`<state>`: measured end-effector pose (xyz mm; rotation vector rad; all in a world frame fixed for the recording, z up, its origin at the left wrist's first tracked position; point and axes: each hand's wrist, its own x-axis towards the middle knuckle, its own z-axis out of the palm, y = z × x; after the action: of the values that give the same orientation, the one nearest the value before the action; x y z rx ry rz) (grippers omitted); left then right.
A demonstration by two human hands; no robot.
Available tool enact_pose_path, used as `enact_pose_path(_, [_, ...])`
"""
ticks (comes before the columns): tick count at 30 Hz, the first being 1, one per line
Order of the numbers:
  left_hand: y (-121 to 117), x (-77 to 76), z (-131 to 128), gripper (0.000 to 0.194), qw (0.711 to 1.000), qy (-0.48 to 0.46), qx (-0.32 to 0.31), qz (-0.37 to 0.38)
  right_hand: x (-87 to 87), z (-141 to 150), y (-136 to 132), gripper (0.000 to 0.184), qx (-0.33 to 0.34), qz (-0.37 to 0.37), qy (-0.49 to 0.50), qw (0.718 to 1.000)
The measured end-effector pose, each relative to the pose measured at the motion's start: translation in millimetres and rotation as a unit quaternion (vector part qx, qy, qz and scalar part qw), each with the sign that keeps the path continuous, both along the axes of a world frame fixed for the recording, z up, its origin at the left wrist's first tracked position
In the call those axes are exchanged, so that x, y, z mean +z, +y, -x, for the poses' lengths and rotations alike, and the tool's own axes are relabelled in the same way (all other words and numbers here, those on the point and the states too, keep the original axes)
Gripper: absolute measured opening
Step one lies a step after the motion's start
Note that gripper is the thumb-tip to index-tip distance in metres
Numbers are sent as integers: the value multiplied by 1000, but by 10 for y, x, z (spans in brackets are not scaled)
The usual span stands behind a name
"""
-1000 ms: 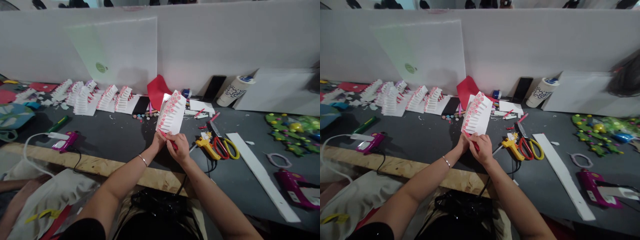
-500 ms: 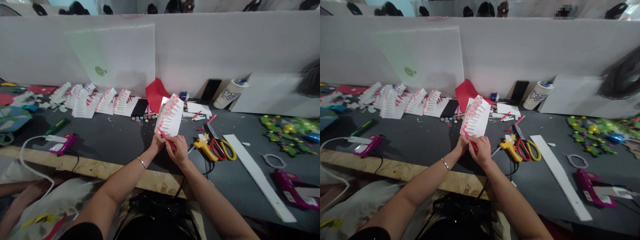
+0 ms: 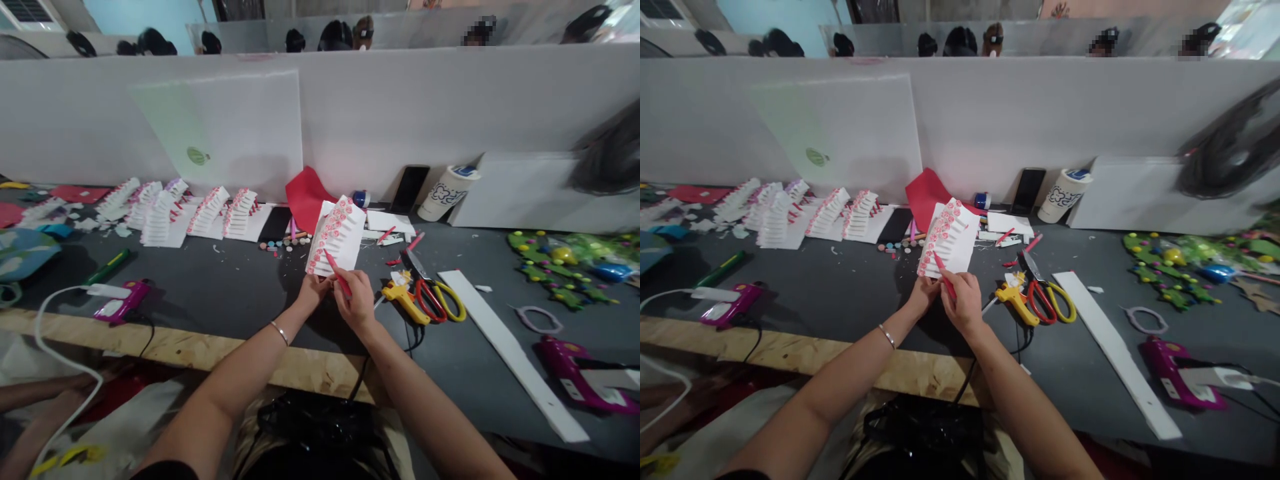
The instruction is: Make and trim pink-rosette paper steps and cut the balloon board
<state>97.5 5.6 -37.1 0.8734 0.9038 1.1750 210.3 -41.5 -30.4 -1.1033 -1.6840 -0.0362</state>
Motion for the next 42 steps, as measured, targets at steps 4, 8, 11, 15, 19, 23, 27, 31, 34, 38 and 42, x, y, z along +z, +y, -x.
enact_pose_path(4, [-3, 5, 12, 29, 999, 46, -5, -1, 28, -7, -16, 31, 7, -17, -2, 1000])
enact_pose_path(8, [-17, 25, 29, 32, 998, 54, -40, 12, 82, -20, -25, 36, -13, -19, 22, 1000])
enact_pose_path(11, [-36, 41, 45, 42, 996, 41, -73, -1, 108, -38, -9, 40, -19, -17, 28, 999])
enact_pose_path(15, [-49, 58, 60, 46, 995, 51, -89, -13, 107, -63, 3, 41, -16, -18, 27, 999])
enact_pose_path(19, [-7, 60, 77, 35, 996, 45, -75, 16, 95, -65, -12, 35, -1, -29, 10, 1000])
enact_pose_path(23, [66, 88, 130, 35, 995, 19, -68, 72, 78, -43, 5, 34, 11, -35, 20, 999])
enact_pose_path(27, [106, 142, 191, 28, 992, 4, -91, 90, 39, -24, 66, 32, -10, 5, 37, 999])
enact_pose_path(31, [111, 157, 197, 20, 990, -19, -87, 108, 14, -23, 95, 28, -9, 7, 44, 999])
enact_pose_path(34, [98, 152, 180, 20, 990, -18, -93, 102, 18, -25, 79, 28, 7, -5, 33, 999])
enact_pose_path(38, [71, 156, 170, 25, 992, -20, -83, 94, 30, -28, 49, 30, 11, -23, 23, 999])
enact_pose_path(42, [66, 167, 178, 24, 991, -18, -78, 105, 53, -35, 34, 29, 26, -32, 58, 997])
